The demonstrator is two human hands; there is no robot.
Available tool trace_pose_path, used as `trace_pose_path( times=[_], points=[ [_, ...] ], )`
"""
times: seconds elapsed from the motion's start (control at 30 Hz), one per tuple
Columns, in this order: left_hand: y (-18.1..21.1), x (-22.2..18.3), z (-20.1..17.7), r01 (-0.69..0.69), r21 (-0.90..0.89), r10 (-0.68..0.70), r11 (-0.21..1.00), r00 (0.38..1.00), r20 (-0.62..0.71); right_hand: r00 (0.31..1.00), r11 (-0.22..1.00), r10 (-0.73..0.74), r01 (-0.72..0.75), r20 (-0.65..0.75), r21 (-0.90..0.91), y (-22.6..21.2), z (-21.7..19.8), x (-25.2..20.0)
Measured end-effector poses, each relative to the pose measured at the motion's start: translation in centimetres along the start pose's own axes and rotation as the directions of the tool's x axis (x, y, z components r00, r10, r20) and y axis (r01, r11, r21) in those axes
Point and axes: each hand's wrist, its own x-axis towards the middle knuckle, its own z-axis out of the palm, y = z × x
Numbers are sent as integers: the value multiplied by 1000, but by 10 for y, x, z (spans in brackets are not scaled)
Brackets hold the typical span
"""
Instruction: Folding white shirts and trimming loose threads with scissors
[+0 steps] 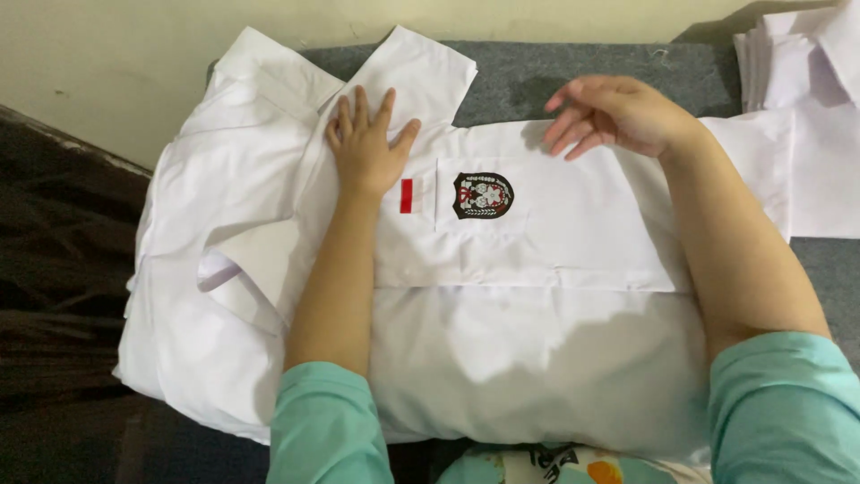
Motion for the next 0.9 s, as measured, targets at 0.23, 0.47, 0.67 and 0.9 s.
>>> trace_pose_path(
  times=[0.23,0.47,0.67,0.9],
  points=[
    [-5,0,3,-46,-35,44,998,997,-59,489,302,-859,249,-150,-920,39,-61,16],
    [0,-6,-7,-46,-66,45,997,999,-16,930,732,206,-354,-306,-582,-49,-27,-49],
    [10,-11,-21,-21,-47,23,999,999,41,830,516,461,-539,-315,-666,-39,-32,-40],
    [15,-15,-27,-1,-100,7,995,998,55,826,463,471,-530,-310,-711,-35,-33,-35]
  ],
)
